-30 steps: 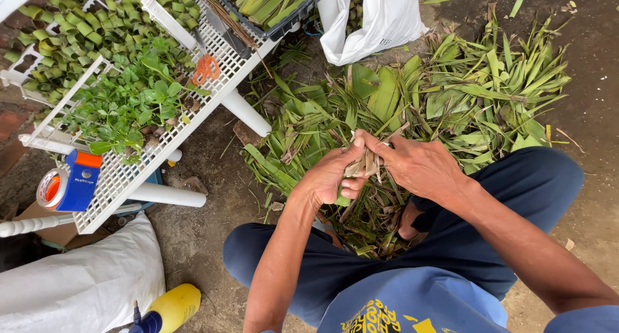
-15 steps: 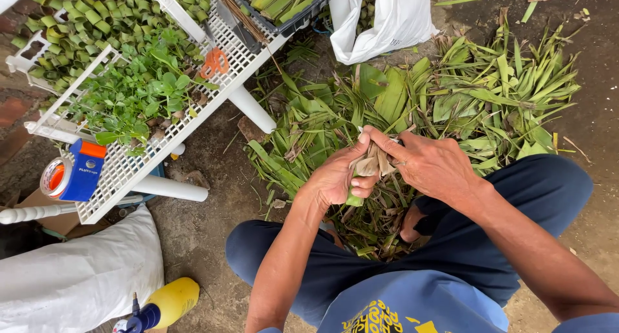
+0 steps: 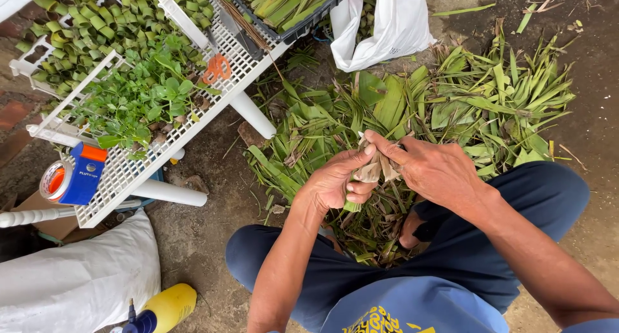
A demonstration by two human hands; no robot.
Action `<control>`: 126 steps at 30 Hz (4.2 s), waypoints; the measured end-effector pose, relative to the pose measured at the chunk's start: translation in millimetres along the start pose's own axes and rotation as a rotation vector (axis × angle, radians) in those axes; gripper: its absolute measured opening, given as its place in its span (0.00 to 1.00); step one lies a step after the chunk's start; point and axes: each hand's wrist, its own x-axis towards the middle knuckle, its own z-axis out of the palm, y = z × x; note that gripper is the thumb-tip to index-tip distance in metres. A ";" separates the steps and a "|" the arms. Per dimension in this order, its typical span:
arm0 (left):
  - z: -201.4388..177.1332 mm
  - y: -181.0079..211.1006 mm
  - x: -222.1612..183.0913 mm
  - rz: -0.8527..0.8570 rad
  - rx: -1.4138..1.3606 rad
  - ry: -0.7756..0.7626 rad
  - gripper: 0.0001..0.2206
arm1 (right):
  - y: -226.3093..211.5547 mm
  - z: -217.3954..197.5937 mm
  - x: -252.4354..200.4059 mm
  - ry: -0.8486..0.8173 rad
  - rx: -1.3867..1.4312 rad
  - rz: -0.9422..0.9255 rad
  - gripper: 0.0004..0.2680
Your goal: The person is sitting on the floor, using a knife to trim and strip the outer layers of long green leaves, then bundling the processed leaves together.
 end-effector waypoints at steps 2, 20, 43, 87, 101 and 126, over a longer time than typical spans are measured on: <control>1.5 -1.3 0.1 -0.002 -0.014 0.012 0.13 | -4.1 -9.5 3.0 0.003 0.020 0.000 0.30; 15.5 0.1 -11.3 -0.076 0.246 -0.082 0.10 | 2.1 -75.5 4.4 -0.410 0.791 0.343 0.30; 48.8 -19.1 14.1 -0.275 0.495 0.105 0.07 | 29.9 -79.9 -32.9 -0.388 0.966 0.356 0.28; 70.4 -4.7 -9.0 0.104 0.616 -0.049 0.15 | 19.7 -18.8 -49.8 -0.058 1.722 -0.018 0.21; 66.7 -5.3 -10.9 0.126 0.578 -0.099 0.15 | 40.9 -27.8 -40.6 0.110 1.152 0.335 0.23; 56.0 6.7 -12.6 0.141 0.940 0.088 0.14 | 34.5 -8.2 -18.9 -0.040 1.322 0.393 0.20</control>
